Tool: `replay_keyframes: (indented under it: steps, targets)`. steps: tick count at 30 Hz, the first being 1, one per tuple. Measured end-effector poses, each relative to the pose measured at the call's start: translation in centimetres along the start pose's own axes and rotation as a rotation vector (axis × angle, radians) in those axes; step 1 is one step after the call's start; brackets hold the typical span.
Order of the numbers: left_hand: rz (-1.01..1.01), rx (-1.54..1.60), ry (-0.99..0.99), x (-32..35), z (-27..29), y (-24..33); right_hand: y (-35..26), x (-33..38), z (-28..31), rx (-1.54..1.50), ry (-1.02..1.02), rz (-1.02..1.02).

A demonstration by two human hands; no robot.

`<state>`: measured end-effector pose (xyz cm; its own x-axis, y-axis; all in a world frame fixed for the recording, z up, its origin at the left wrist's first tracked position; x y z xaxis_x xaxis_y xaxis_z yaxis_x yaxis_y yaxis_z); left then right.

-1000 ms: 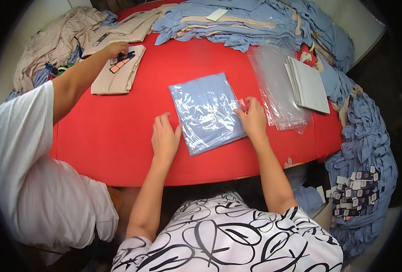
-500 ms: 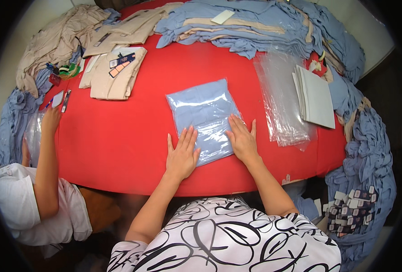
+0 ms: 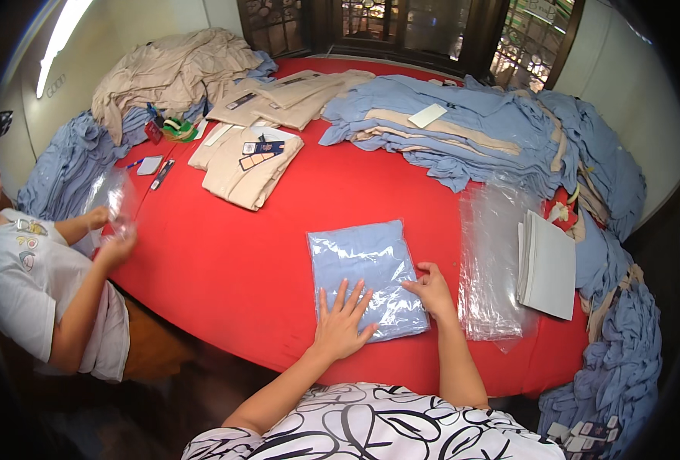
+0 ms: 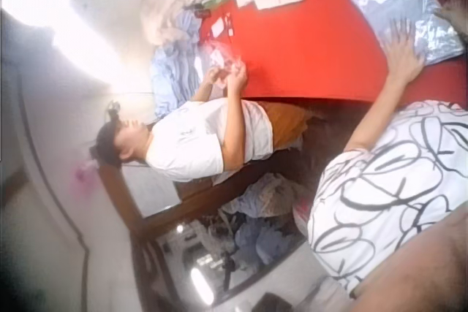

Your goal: The person folds and packs shirts into plastic bags on a table, including placing a cardboard insert into each garment, smoothing the fabric, folding the sleeves and torso, and sealing the item in a clear bag.

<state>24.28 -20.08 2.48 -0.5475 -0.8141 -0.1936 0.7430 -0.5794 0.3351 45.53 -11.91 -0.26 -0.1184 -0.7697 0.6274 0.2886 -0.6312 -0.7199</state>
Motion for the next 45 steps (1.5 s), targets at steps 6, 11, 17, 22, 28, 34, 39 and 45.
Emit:
replay_keyframes:
  steps: [6,11,17,22,28,34,39,45]
  targets:
    - [-0.063,0.221,0.01,3.2,0.2,-4.1,-1.4,-0.8,1.2,-0.575,-0.459,0.14]
    - [-0.145,0.163,0.246,2.0,3.9,-3.7,-3.1,-0.4,0.6,-0.998,-0.717,-0.02]
    - [-0.162,0.255,0.824,-2.1,14.4,-4.7,-5.2,4.5,0.6,-1.483,-0.747,-0.136]
    - [0.336,0.617,0.762,-7.1,15.6,-10.5,-1.6,5.2,0.3,-0.282,-0.051,0.146]
    - [0.452,0.768,0.316,-11.5,6.5,-16.9,0.6,5.1,-1.1,0.24,0.611,0.701]
    - [0.255,0.628,0.313,-11.3,7.5,-15.3,1.0,4.7,-1.0,0.12,0.646,0.604]
    - [0.025,0.502,0.596,-16.8,20.2,-22.1,1.6,4.7,-0.7,0.133,0.673,0.535]
    - [0.255,-0.421,0.566,-22.3,39.7,-41.4,0.4,4.5,-1.1,0.172,0.7,0.575]
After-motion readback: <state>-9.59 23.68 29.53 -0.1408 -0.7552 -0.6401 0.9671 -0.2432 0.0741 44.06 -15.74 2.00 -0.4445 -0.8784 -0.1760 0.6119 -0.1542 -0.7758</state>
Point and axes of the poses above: each hand's wrist, its own x-axis away from the middle knuckle, its own z-axis out of the back of the hand, y = z × x, the point moved 6 cm from there along -x, towards the middle knuckle, and after that the axes turned 14 degrees about -z, right-handed, at the moved point
